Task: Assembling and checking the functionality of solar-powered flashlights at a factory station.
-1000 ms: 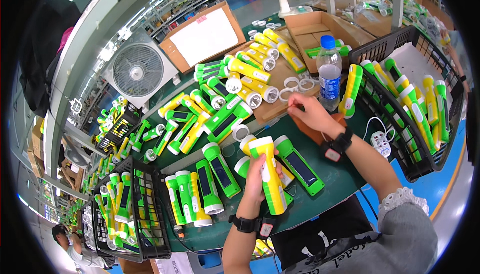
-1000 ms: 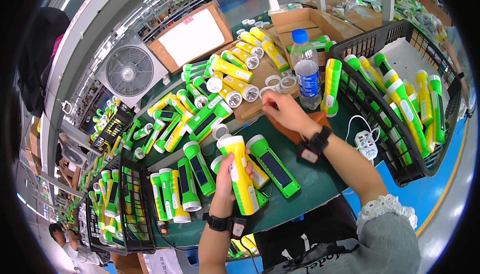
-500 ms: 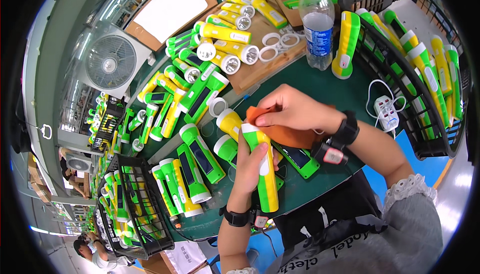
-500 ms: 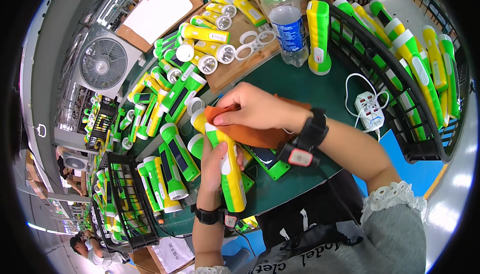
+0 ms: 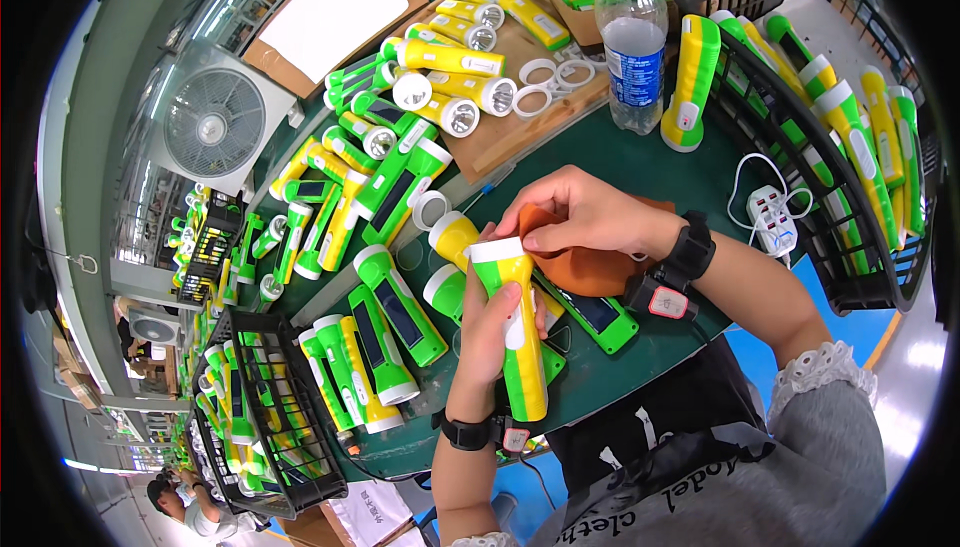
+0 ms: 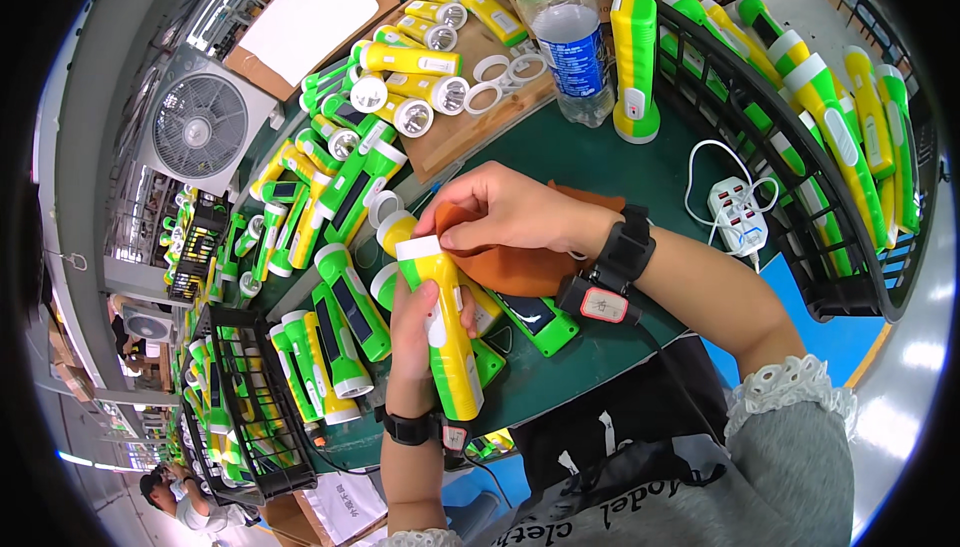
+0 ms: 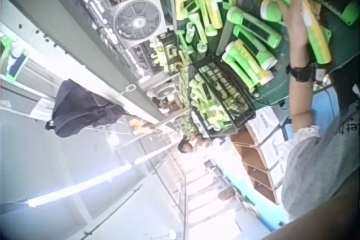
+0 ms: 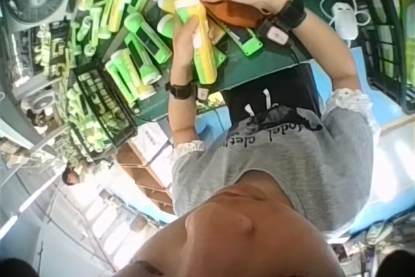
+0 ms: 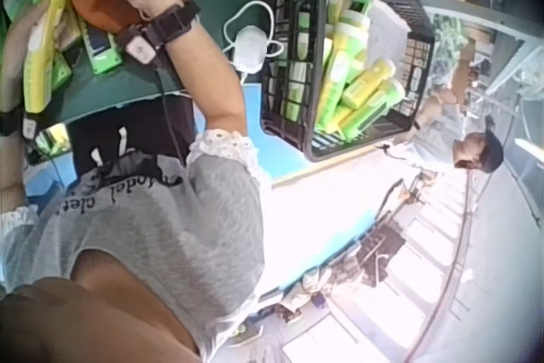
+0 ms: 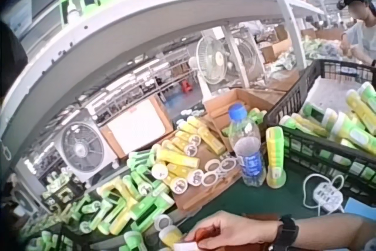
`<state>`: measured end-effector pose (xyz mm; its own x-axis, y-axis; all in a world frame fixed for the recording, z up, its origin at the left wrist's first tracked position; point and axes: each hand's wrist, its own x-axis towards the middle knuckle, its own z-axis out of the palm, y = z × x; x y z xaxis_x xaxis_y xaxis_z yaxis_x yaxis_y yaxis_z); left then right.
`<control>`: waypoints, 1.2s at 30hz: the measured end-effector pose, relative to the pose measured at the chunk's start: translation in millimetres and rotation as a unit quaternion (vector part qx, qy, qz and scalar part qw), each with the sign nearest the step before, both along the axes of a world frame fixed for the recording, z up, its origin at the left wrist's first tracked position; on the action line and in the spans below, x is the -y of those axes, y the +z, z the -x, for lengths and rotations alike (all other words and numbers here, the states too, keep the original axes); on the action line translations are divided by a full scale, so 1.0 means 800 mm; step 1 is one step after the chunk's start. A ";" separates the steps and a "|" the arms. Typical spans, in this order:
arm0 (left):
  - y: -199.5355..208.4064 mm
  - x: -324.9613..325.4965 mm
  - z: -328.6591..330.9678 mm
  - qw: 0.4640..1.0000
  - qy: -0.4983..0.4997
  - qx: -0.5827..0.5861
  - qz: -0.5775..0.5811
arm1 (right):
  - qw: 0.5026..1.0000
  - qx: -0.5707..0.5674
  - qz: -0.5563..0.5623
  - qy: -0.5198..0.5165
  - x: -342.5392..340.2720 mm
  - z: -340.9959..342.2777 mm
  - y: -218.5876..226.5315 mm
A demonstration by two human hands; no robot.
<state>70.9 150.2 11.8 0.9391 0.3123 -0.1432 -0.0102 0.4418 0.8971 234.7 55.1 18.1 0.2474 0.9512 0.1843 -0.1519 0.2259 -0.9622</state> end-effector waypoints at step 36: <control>0.002 -0.002 0.001 1.000 -0.016 0.009 -0.005 | 0.981 0.162 -0.094 -0.047 0.002 0.007 0.013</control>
<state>70.3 152.1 13.8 0.9509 0.2838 -0.1237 -0.0119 0.4327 0.9015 229.4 53.5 28.6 0.2318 0.8690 0.4372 0.1847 0.4020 -0.8968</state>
